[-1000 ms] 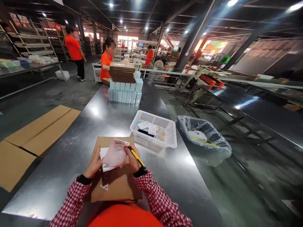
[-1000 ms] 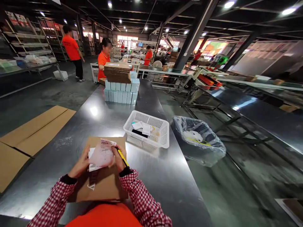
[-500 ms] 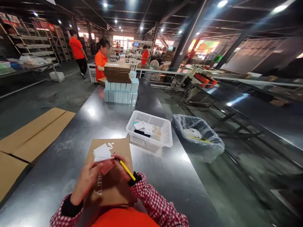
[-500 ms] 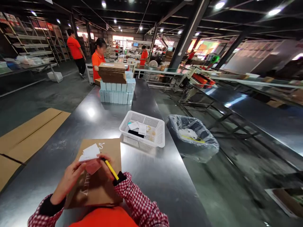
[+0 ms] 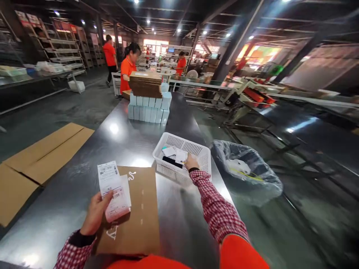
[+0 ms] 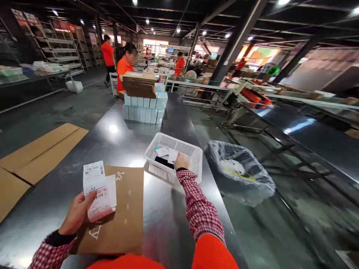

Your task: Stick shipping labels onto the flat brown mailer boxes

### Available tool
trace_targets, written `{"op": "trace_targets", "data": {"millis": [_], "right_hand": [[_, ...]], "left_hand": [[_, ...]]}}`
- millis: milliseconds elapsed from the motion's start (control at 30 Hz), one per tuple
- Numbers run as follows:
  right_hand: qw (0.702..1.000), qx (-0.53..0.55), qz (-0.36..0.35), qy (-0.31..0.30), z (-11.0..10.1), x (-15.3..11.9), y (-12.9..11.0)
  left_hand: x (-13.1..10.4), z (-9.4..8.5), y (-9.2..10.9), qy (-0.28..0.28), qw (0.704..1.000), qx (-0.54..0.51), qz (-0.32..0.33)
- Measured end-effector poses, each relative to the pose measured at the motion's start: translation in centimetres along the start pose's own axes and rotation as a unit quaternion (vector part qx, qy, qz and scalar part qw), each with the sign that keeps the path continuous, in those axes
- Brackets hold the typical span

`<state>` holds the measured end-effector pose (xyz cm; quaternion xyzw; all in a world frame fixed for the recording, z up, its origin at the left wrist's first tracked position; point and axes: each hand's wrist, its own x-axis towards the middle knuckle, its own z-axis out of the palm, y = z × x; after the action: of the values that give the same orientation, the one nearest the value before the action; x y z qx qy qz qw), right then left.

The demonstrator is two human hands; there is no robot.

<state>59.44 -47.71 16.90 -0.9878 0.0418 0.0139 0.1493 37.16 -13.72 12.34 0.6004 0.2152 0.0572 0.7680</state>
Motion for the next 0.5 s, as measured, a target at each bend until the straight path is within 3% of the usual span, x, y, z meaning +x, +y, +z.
{"op": "trace_targets", "data": {"millis": [33,100,167,233,333,500], "right_hand": [[0.999,0.014,-0.047,-0.021,1.4,-0.8,-1.4],[0.975,0.054,-0.205,-0.069,4.9,-3.4,-5.1],[0.91,0.081,-0.395,-0.092,8.3,-6.1,-9.2],[0.861,0.076,-0.498,-0.069,10.9,-8.5,-12.8],[0.848,0.059,-0.525,-0.048,12.9,-11.7,-16.1],[0.861,0.084,-0.498,-0.061,15.0,-19.4,-17.3]], "left_hand": [[-0.1,0.2,0.0,0.008,0.999,-0.031,-0.013],[-0.2,0.6,0.0,0.037,0.994,-0.103,-0.03],[-0.3,0.9,0.1,0.068,0.984,-0.159,-0.041],[-0.7,0.8,0.2,0.086,0.979,-0.182,-0.046],[-2.6,-0.8,-0.3,0.114,0.976,-0.176,-0.05],[-8.5,-5.5,-3.8,0.238,0.961,-0.133,-0.042]]}}
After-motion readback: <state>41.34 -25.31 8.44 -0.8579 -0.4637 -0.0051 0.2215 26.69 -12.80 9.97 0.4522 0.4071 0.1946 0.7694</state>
